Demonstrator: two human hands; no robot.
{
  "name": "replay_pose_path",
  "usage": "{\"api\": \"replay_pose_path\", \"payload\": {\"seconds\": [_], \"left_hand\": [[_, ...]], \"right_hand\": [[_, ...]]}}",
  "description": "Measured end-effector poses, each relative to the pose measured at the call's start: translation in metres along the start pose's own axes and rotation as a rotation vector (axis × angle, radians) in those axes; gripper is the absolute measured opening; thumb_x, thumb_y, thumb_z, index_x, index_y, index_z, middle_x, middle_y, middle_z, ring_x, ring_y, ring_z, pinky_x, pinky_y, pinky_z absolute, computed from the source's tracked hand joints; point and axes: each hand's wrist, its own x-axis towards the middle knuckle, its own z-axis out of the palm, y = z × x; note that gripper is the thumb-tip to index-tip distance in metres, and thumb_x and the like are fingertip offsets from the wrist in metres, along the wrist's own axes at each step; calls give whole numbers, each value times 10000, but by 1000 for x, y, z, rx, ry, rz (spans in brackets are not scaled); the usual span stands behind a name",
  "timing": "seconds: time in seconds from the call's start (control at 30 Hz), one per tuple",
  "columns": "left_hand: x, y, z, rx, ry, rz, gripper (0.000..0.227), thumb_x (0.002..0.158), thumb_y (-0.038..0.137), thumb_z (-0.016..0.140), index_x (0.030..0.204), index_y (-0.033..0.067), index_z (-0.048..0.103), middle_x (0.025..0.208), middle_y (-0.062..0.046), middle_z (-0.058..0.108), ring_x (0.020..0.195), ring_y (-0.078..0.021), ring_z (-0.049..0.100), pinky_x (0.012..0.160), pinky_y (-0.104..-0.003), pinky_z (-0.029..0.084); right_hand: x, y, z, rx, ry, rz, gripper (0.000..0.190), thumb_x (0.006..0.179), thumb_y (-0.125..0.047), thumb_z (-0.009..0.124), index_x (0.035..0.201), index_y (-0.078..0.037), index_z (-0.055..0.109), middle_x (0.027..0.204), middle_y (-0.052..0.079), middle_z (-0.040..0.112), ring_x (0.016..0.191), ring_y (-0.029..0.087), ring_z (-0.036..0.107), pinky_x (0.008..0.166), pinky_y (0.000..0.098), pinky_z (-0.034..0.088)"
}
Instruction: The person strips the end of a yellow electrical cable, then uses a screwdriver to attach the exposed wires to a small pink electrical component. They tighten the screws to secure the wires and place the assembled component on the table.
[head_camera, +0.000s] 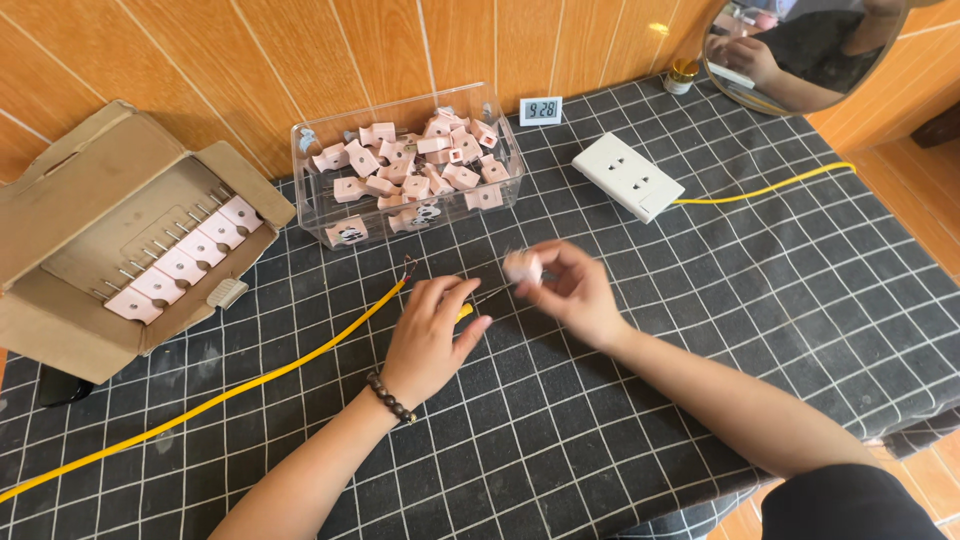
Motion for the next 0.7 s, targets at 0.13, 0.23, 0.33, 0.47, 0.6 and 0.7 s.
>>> {"api": "replay_pose_path", "payload": {"seconds": [0.13,0.23,0.33,0.47,0.6,0.7], "left_hand": [[5,23,-12,-462,72,-67,266,971,179,724,1187,29,682,1107,-126,688,987,-291,726,776,-370,635],[4,28,-25,-490,104,-79,185,923,106,767,1082,28,714,1052,-127,732,826,-253,741,663,-346,627],[7,22,-50,-540,159,-9,232,895,96,770,1091,24,668,1136,-146,735,964,-305,764,795,-374,646],[-7,1,-107,-566,259,-177,249,974,129,638,1170,-14,586,1021,-196,727,927,-324,774,748,-433,648],[-31,-38,-176,-127,388,-433,219,1077,88,639,1269,-13,675,1009,-215,700,889,-323,734,756,-412,605],[-55,-113,-199,340,429,-357,121,1065,170,792,1153,90,770,1098,-118,733,838,-239,701,805,-371,573]], "right_hand": [[-15,-11,9,-75,-178,-41,291,776,39,852,1030,60,712,1099,169,688,997,255,746,778,373,679],[-20,-10,12,-96,-253,-79,286,807,26,847,1059,61,716,1089,177,692,989,266,755,780,368,678],[-17,-5,15,-96,-269,-101,356,796,33,848,1118,88,704,1177,219,667,1040,298,736,797,420,682],[-18,-8,17,-170,-312,-61,321,825,22,816,1126,69,713,1088,190,690,987,277,747,777,393,675],[-15,-6,14,-247,-305,-32,169,866,-6,787,1028,31,758,962,149,716,909,227,741,744,363,662],[-18,-5,11,-334,-377,-50,91,957,-118,712,1041,-100,740,1056,57,702,980,163,699,772,234,634]]}}
